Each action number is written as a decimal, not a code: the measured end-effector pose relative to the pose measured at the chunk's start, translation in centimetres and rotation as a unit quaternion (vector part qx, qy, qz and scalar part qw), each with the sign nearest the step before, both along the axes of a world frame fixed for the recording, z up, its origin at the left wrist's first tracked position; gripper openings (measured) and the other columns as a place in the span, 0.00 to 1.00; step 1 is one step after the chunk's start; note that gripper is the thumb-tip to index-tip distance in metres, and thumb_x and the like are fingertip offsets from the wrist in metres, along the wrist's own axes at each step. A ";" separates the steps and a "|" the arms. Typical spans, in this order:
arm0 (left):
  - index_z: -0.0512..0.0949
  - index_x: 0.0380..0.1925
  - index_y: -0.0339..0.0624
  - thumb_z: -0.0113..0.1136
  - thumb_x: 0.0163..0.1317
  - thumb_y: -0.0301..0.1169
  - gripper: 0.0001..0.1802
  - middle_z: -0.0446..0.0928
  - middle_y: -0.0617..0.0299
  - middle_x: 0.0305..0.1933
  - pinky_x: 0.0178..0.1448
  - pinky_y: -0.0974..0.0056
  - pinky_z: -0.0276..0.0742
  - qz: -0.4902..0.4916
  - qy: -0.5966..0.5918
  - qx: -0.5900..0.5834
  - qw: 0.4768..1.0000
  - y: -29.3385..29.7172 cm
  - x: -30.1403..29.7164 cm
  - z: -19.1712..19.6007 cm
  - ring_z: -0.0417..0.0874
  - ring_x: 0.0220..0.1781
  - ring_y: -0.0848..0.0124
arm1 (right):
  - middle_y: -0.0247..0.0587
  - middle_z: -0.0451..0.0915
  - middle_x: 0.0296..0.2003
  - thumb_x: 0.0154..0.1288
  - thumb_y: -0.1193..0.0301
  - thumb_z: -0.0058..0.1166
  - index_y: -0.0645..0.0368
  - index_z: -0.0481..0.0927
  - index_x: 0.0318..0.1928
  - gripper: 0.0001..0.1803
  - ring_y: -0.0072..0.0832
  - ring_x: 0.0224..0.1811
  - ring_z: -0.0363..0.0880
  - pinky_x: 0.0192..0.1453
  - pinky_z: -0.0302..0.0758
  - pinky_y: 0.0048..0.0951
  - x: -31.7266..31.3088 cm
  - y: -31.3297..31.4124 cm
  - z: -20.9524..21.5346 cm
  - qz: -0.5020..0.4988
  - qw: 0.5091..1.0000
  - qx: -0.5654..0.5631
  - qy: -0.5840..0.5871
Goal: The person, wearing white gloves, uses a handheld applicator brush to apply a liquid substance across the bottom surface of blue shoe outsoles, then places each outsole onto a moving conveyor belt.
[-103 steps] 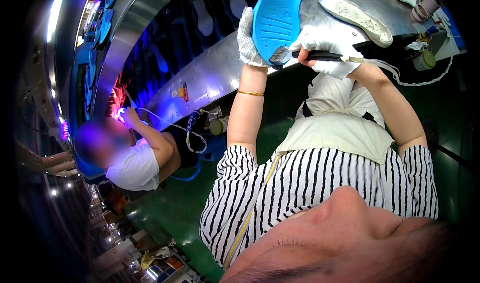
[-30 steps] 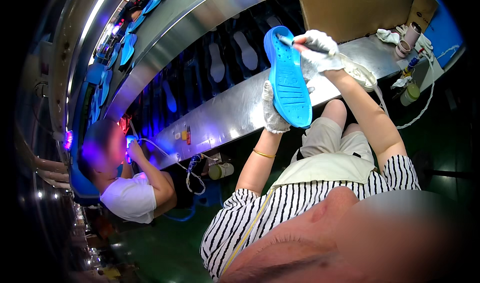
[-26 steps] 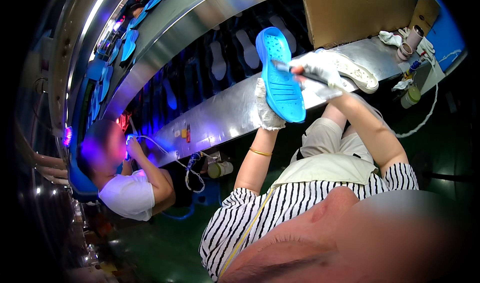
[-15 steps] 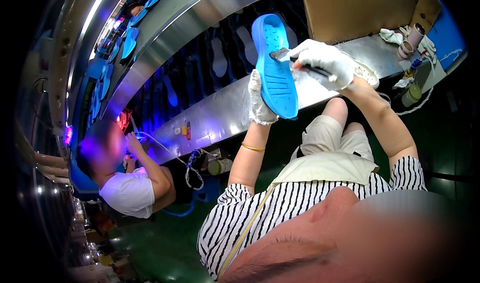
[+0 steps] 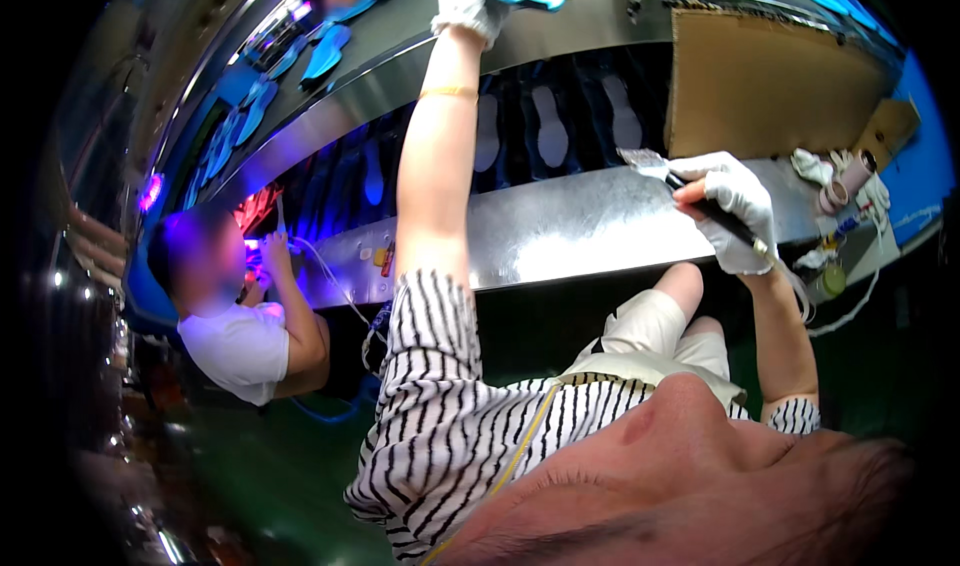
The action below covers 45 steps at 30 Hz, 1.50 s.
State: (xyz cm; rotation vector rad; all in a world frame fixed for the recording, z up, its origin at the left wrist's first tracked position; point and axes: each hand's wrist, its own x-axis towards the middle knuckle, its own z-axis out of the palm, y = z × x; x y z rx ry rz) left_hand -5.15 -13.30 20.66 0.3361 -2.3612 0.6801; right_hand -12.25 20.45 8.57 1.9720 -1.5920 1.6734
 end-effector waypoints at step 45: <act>0.65 0.20 0.46 0.47 0.67 0.44 0.19 0.78 0.52 0.33 0.37 0.63 0.76 -0.452 0.519 0.496 0.529 7.5 18.2 -4.1 0.76 0.29 0.67 | 0.34 0.76 0.27 0.53 0.85 0.56 0.59 0.71 0.35 0.11 0.18 0.28 0.76 0.34 0.71 0.19 1.6 -0.4 -8.3 -0.030 0.969 0.104 -0.221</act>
